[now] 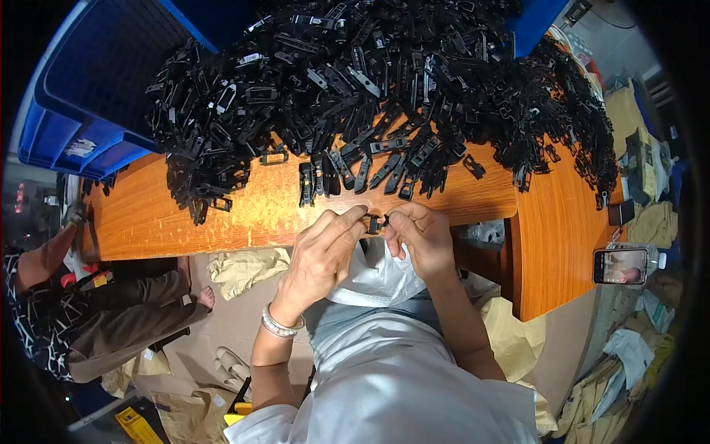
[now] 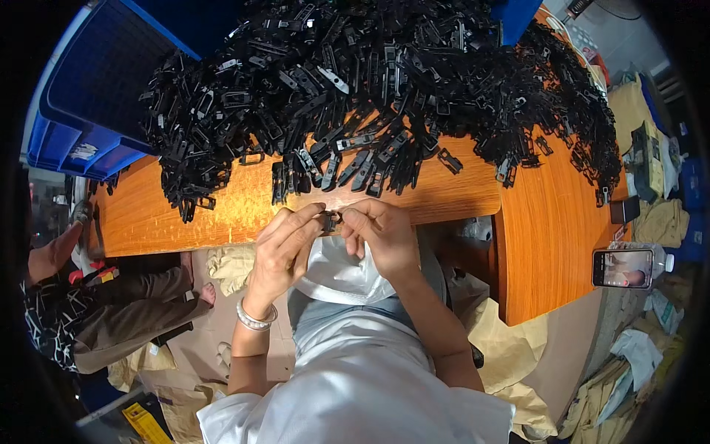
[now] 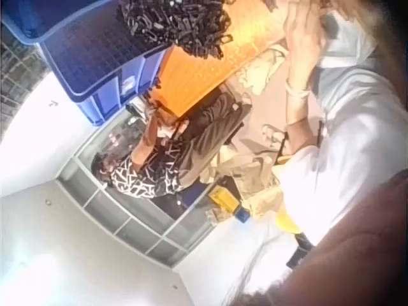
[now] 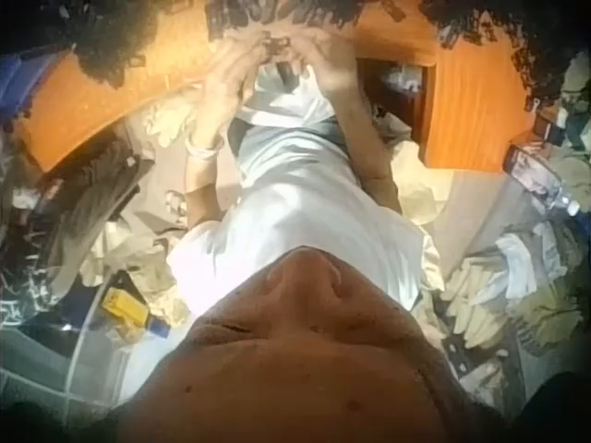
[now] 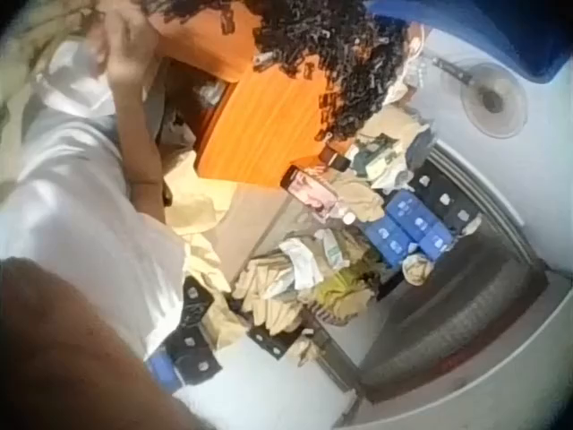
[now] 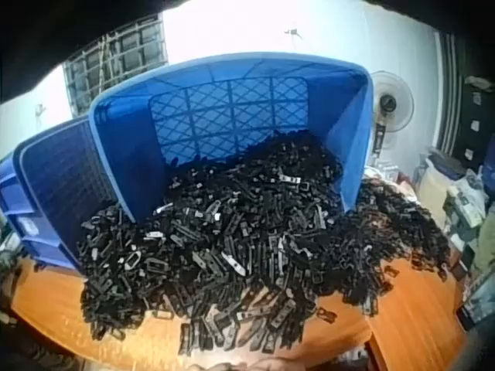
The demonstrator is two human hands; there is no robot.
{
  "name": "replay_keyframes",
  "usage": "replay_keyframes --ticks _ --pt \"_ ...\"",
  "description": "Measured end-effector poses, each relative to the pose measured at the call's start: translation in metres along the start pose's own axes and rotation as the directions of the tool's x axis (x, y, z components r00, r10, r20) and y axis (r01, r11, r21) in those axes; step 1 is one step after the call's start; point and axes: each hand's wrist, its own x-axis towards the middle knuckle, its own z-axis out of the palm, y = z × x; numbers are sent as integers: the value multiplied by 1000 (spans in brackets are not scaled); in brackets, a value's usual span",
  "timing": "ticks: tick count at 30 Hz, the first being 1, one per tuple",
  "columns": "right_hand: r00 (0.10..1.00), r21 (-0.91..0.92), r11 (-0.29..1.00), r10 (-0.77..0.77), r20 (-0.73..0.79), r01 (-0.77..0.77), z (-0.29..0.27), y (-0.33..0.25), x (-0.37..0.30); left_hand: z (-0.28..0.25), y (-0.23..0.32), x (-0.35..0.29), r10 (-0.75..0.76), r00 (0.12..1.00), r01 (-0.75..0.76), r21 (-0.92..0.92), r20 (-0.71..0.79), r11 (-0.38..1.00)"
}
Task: Assembling and inspecting small black components at a factory workbench.
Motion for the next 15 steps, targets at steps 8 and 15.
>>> replay_keyframes --ticks 8,15 --pt "904 20 954 -277 -325 300 9 5 -22 26 28 13 -53 980 78 126 -193 989" --pt "674 -585 556 -738 -23 590 -25 13 -48 41 27 9 -521 809 283 -594 -274 753"
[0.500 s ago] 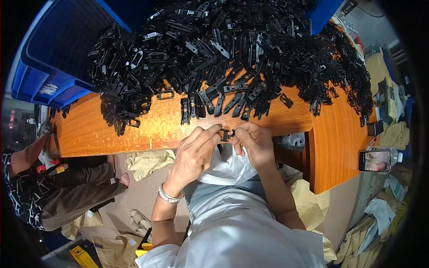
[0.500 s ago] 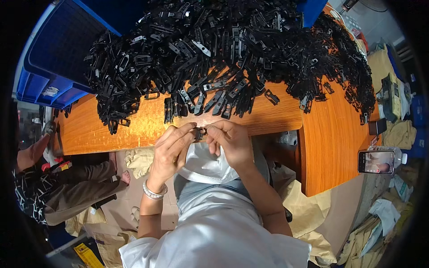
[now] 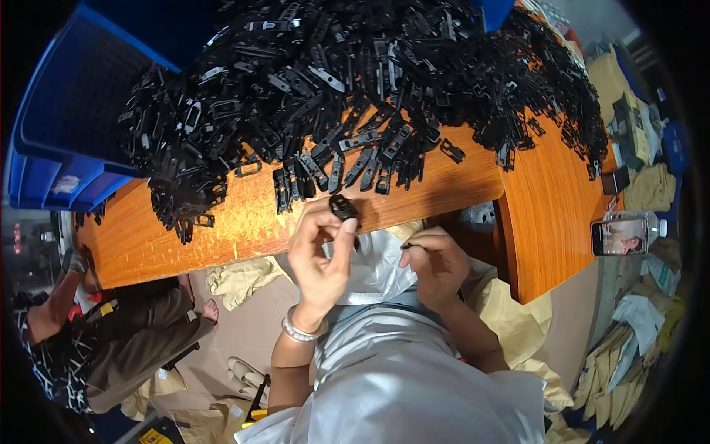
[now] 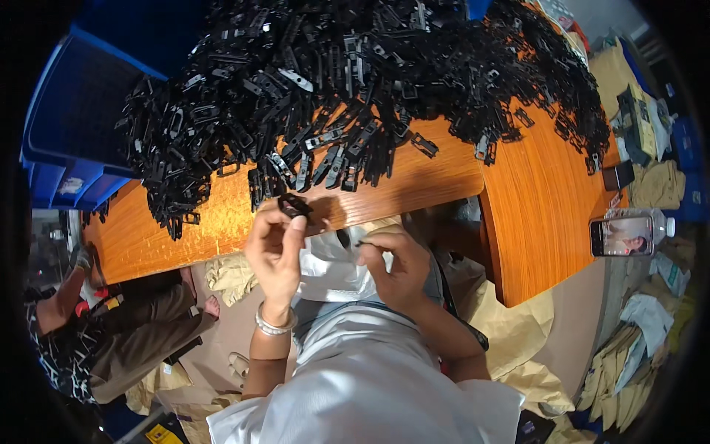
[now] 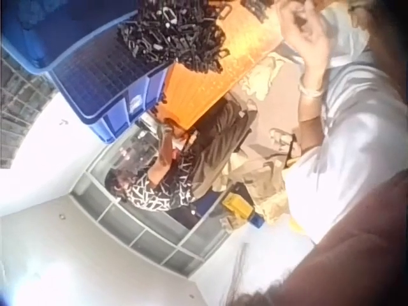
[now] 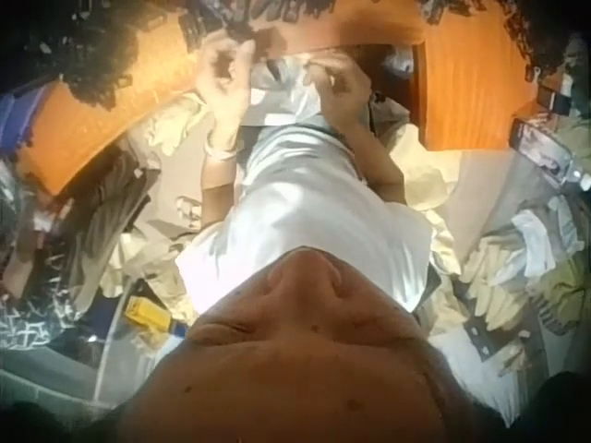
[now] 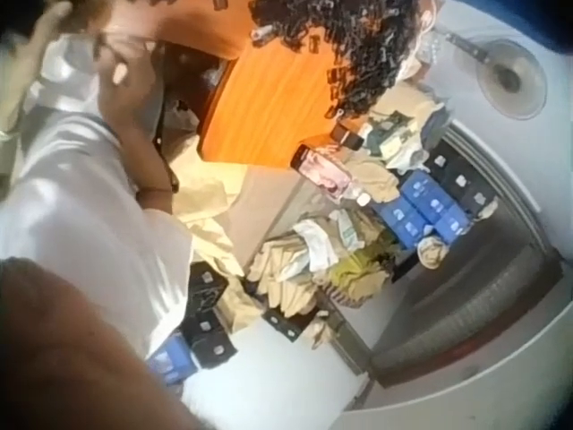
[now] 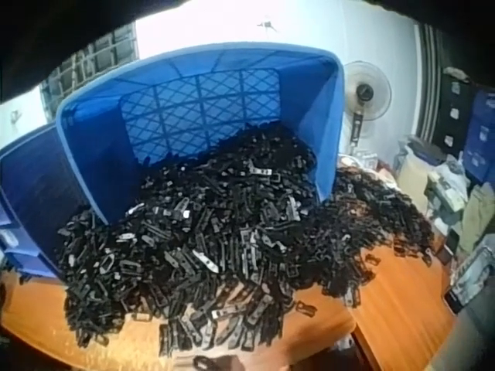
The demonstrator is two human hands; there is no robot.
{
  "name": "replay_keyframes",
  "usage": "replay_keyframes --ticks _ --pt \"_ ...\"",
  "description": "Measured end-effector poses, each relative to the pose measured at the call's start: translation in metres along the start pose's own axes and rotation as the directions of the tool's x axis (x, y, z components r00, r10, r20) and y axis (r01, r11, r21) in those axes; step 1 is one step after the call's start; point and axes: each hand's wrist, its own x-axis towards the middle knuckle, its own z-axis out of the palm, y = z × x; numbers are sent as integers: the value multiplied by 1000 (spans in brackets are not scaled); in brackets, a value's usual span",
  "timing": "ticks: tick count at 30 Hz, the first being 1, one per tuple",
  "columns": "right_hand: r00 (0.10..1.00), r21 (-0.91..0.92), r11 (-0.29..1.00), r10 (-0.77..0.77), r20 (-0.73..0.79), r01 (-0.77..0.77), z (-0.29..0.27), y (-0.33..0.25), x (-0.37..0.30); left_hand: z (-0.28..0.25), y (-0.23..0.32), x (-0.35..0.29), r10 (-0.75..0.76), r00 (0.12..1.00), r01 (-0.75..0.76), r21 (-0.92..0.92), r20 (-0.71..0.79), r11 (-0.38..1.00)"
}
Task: Assembling and inspecting small black components at a factory workbench.
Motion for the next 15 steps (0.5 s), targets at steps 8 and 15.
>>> replay_keyframes --ticks 8,15 --pt "808 -649 530 539 -239 -546 -121 75 -155 -20 -4 -4 -206 978 208 -101 25 973" --pt "726 -750 293 597 -342 -593 -208 153 -242 -20 -1 -10 -252 967 254 -109 33 961"
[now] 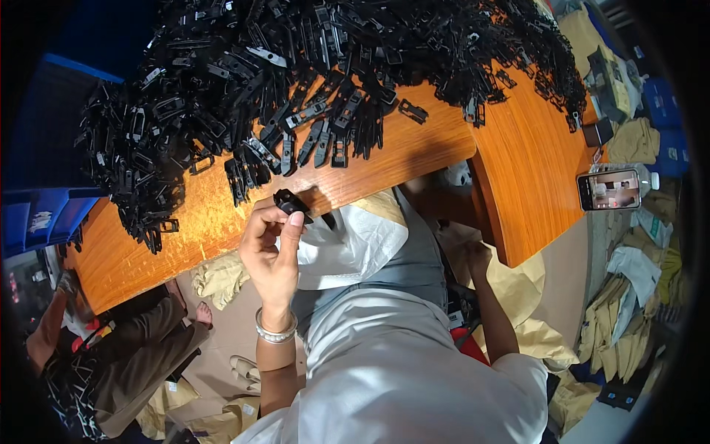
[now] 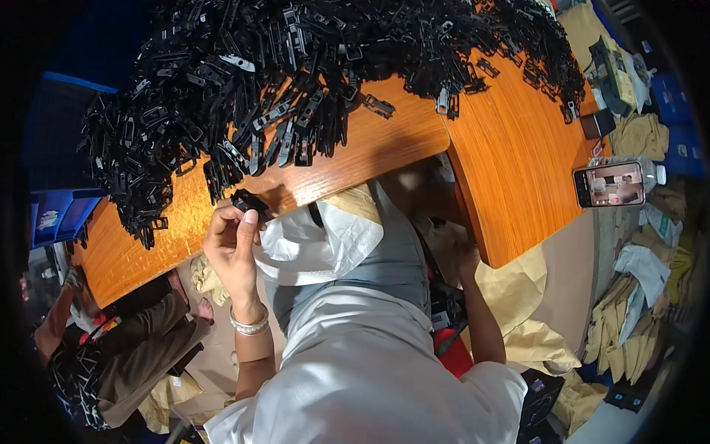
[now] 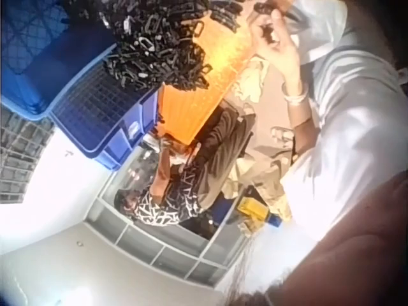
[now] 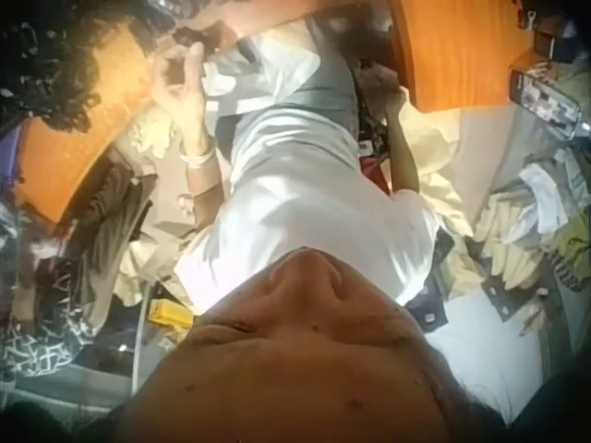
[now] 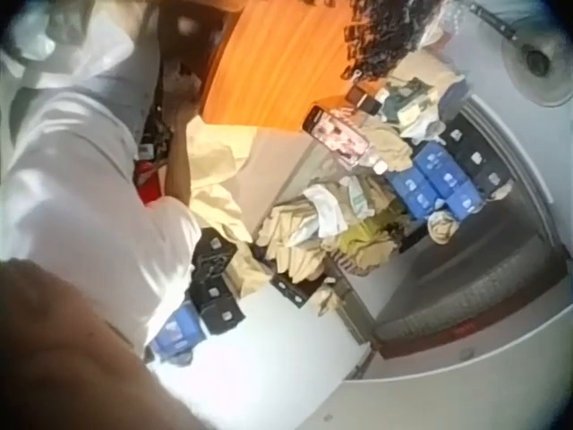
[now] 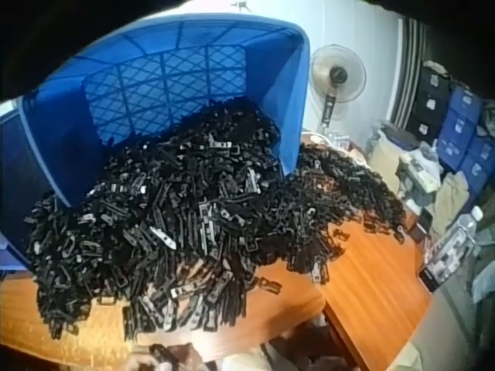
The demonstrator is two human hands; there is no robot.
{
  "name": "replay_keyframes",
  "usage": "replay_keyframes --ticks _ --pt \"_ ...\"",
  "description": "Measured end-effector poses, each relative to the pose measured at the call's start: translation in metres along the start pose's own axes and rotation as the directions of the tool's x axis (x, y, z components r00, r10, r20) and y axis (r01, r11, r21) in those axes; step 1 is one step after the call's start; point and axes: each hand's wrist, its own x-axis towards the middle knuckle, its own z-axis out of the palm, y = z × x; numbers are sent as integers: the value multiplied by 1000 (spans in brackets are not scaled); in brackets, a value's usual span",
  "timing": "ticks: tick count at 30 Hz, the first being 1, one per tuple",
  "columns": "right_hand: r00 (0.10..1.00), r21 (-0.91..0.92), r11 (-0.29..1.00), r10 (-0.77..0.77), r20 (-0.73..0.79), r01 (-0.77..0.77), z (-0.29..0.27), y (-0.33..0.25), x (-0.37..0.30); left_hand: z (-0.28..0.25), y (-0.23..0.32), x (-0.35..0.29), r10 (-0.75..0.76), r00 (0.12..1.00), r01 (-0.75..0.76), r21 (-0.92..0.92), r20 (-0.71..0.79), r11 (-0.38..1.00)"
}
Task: Assembling and inspecting small black components at a factory workbench.
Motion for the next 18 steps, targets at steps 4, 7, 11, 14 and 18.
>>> replay_keyframes --ticks 4,7,11,14,18 --pt "937 199 949 285 -203 -245 33 75 11 6 -3 2 -22 998 22 -5 66 1000" --pt "960 152 970 215 -182 -188 25 55 6 0 -8 -1 -13 999 13 13 42 1000" --pt "975 79 973 -222 33 218 -33 -101 1 -1 -7 -2 -90 996 90 5 2 996" --pt "964 364 909 -250 94 201 -76 -218 -1 5 -8 -1 -79 997 80 -32 20 996" --pt "719 237 696 -561 -411 678 -89 -299 50 9 -13 -3 -34 997 38 -57 68 998"
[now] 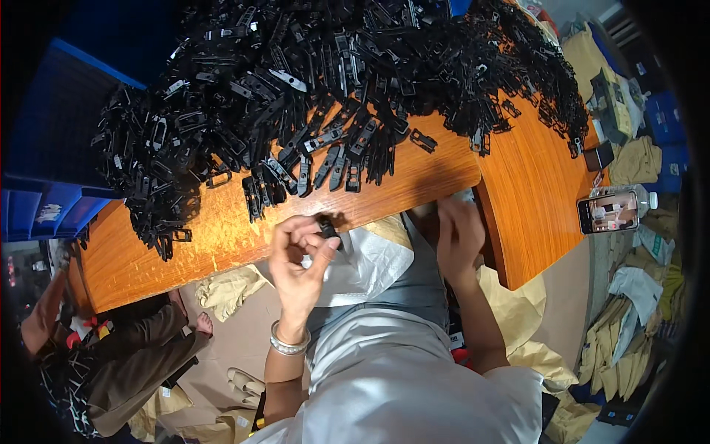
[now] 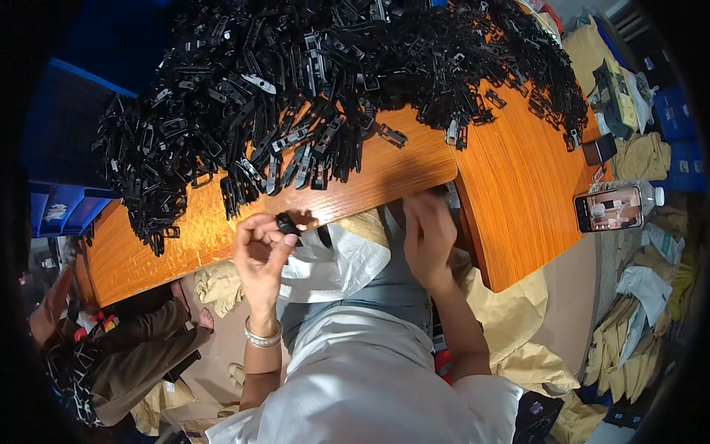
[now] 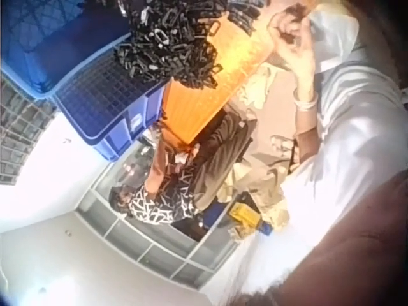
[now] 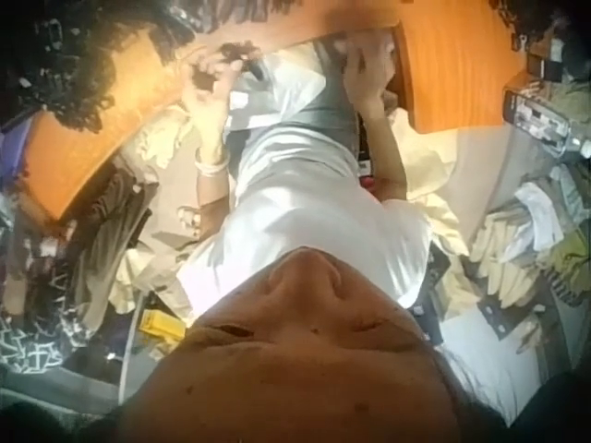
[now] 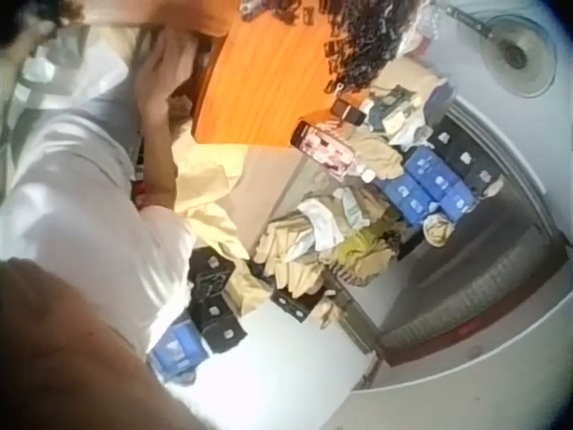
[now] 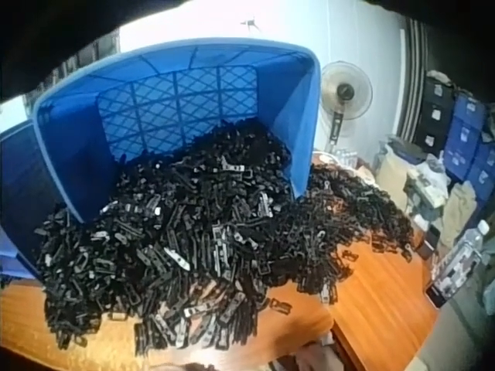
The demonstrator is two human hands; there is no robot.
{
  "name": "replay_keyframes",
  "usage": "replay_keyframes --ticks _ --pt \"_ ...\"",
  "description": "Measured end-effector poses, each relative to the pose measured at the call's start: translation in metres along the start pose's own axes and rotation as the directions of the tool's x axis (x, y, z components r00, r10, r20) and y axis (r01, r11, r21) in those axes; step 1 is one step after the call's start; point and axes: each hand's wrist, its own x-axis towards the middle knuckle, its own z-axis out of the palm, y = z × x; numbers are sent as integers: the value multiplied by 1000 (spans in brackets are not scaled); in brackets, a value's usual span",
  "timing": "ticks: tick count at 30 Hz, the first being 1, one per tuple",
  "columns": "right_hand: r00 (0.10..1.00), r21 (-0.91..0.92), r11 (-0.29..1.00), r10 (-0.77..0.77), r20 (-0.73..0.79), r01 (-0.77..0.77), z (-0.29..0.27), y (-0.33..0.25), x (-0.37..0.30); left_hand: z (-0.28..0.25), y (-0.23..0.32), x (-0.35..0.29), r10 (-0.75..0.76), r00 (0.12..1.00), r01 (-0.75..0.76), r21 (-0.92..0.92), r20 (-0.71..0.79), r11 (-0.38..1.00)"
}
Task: Assembling and inspecting small black components at a factory workbench.
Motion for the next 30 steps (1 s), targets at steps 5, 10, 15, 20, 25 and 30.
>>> replay_keyframes --ticks 5,10,15,20,25,30 --pt "992 -267 957 -124 -28 112 35 10 83 9 3 0 -111 978 93 109 178 990" --pt "997 -152 987 63 33 -58 35 -3 85 1 -6 4 -120 973 132 -47 198 990" --pt "973 591 781 92 210 -201 13 -46 46 9 3 12 -9 979 60 -251 202 966" --pt "944 587 810 -194 266 0 21 -55 42 8 6 12 49 969 17 -263 242 965" --pt "943 564 824 -228 244 53 24 -59 41 6 10 12 98 960 -9 -321 261 947" --pt "930 622 782 -212 300 -22 24 -64 40 3 4 20 -3 926 228 -553 378 801"
